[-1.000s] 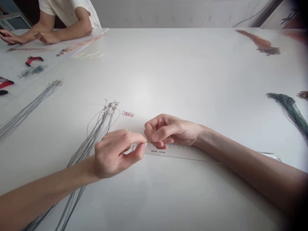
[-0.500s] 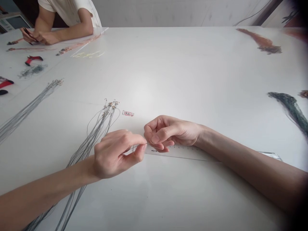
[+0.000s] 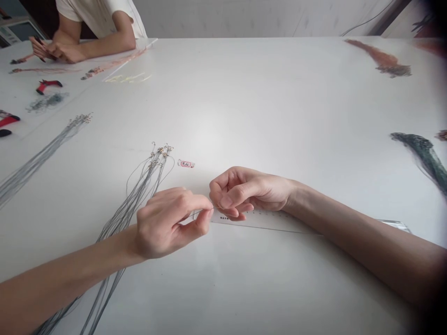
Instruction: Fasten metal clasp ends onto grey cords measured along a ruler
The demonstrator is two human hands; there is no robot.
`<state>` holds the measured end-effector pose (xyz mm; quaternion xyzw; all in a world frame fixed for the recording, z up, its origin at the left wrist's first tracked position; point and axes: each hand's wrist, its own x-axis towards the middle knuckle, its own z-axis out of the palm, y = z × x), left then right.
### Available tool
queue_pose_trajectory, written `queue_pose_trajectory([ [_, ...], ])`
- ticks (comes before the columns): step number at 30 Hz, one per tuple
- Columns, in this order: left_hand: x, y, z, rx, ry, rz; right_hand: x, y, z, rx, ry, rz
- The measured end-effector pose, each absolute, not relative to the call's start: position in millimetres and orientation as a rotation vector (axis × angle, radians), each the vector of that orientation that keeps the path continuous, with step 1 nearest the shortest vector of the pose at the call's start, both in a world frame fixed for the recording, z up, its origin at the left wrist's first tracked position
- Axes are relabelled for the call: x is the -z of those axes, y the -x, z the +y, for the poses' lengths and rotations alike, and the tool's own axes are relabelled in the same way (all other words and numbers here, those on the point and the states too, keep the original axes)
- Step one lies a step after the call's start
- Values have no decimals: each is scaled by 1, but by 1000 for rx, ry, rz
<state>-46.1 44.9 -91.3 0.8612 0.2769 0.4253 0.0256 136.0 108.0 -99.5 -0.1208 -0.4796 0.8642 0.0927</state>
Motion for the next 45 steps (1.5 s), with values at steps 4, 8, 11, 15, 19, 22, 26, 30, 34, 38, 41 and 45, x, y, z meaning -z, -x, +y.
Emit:
queue_pose_trajectory([
  [4, 90, 46, 44, -1289, -2665, 861, 99, -137, 108, -2569, 363, -1424],
  [8, 90, 47, 44, -1284, -2665, 869, 100, -137, 107, -2589, 358, -1404],
  [11, 90, 47, 44, -1293, -2676, 877, 100, -136, 108, -2602, 350, -1387],
  [15, 90, 46, 44, -1291, -2675, 893, 100, -135, 108, -2613, 354, -1374],
  [19, 89, 46, 44, -1276, -2680, 897, 100, -136, 109, -2610, 353, -1378],
  [22, 89, 47, 43, -1280, -2677, 890, 100, -136, 109, -2601, 376, -1399],
  [26, 89, 47, 43, -1279, -2684, 884, 100, -137, 109, -2600, 390, -1405],
  [30, 89, 46, 44, -1284, -2688, 873, 100, -137, 109, -2596, 401, -1399],
  [34, 89, 47, 44, -1276, -2678, 869, 100, -137, 109, -2582, 403, -1411],
  [38, 89, 47, 44, -1275, -2683, 859, 100, -137, 108, -2559, 450, -1420],
  [41, 88, 47, 44, -1259, -2699, 841, 99, -137, 108, -2544, 459, -1439],
  [45, 86, 47, 44, -1241, -2692, 818, 99, -137, 108, -2543, 443, -1443],
])
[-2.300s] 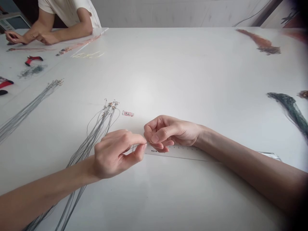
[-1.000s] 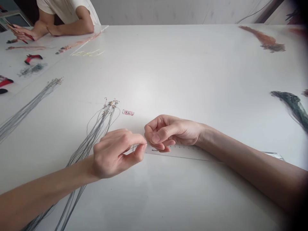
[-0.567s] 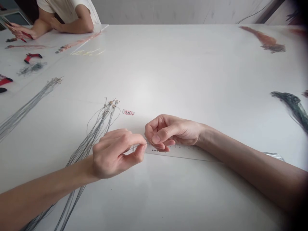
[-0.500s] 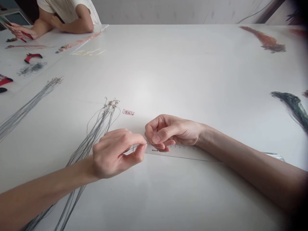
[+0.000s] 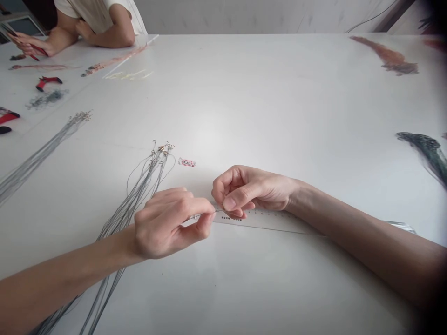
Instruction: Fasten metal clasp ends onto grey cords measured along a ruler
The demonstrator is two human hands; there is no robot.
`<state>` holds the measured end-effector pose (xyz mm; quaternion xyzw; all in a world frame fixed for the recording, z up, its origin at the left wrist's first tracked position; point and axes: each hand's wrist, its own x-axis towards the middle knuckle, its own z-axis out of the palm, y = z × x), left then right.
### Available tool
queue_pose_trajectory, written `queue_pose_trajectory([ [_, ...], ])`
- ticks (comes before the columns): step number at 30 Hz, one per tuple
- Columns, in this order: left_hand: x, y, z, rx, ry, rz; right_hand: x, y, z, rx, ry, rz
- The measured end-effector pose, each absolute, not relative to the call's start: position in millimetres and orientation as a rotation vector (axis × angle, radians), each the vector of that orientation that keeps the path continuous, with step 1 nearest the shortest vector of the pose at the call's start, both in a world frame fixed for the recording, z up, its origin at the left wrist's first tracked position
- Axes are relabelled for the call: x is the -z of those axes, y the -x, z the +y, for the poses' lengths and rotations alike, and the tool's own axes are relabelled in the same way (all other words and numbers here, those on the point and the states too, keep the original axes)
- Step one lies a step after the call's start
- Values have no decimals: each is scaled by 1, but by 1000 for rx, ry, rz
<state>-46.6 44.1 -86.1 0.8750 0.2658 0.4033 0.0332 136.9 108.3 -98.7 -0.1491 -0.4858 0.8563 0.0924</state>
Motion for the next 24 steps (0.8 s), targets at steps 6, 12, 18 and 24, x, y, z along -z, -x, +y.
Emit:
queue_pose_trajectory([
  [6, 85, 48, 44, -1205, -2690, 803, 99, -138, 109, -2532, 452, -1469],
  [12, 86, 48, 44, -1200, -2710, 812, 99, -138, 109, -2497, 479, -1527],
  [18, 87, 48, 44, -1207, -2723, 789, 98, -138, 109, -2476, 470, -1562],
  [24, 87, 48, 44, -1216, -2730, 741, 100, -140, 109, -2451, 493, -1605],
])
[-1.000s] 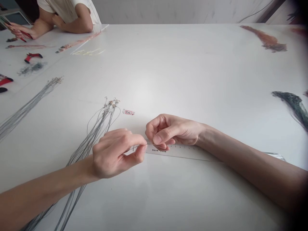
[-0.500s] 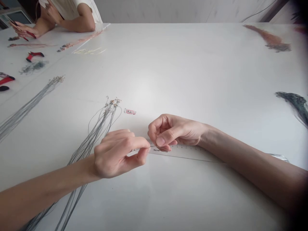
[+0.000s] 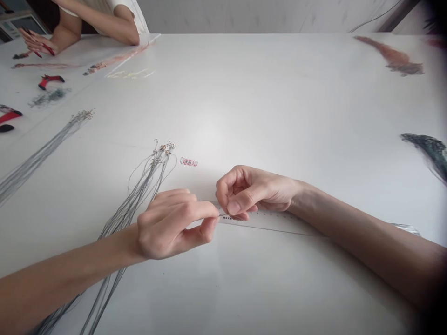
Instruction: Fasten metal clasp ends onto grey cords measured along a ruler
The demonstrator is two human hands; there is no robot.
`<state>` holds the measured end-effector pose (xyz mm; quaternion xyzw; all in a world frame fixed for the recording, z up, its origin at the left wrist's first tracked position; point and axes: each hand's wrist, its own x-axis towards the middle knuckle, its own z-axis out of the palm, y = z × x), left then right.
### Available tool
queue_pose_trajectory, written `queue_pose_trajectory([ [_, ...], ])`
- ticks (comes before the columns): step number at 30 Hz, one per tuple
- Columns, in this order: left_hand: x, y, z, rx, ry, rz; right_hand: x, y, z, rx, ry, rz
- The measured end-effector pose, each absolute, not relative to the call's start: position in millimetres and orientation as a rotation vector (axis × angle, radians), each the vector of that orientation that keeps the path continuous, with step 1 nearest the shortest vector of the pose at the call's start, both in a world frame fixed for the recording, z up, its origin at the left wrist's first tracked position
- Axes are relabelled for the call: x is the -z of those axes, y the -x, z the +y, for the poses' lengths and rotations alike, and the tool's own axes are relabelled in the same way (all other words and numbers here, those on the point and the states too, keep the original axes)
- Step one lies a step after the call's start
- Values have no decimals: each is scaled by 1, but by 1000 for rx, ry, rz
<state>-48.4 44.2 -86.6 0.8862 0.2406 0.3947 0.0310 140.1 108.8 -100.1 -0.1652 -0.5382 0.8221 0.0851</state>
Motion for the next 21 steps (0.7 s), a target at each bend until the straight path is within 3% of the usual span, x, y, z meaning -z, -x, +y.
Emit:
queue_pose_trajectory([
  [21, 89, 49, 45, -1242, -2759, 698, 100, -139, 110, -2453, 451, -1602],
])
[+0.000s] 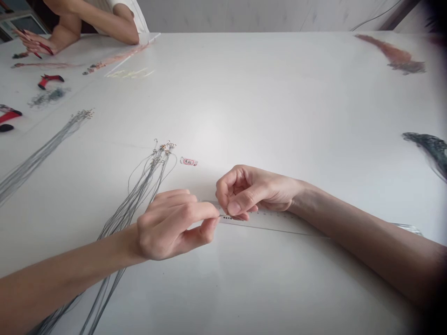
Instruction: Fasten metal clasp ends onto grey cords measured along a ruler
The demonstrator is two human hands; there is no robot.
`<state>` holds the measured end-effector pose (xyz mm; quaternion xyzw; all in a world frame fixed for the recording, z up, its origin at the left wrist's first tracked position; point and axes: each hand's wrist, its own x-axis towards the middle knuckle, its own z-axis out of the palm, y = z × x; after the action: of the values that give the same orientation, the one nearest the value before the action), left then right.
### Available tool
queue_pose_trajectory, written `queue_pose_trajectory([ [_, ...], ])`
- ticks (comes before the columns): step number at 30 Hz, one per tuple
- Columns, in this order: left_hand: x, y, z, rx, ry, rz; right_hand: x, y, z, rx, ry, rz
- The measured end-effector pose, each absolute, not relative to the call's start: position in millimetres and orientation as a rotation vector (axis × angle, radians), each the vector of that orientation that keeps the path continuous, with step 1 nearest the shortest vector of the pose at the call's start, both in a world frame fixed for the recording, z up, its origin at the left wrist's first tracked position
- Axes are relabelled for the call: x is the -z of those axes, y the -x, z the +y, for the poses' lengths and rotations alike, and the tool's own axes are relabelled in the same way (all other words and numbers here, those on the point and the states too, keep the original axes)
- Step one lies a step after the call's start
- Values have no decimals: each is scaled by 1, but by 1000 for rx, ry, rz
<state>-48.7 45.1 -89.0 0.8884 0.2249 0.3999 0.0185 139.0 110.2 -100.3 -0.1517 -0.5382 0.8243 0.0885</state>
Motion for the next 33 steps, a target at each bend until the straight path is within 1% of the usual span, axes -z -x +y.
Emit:
queue_pose_trajectory([
  [25, 87, 49, 44, -1218, -2765, 745, 96, -137, 108, -2547, 397, -1536],
  [29, 89, 48, 44, -1279, -2730, 770, 97, -137, 108, -2498, 436, -1567],
  [33, 93, 47, 43, -1350, -2673, 915, 99, -137, 107, -2463, 432, -1526],
])
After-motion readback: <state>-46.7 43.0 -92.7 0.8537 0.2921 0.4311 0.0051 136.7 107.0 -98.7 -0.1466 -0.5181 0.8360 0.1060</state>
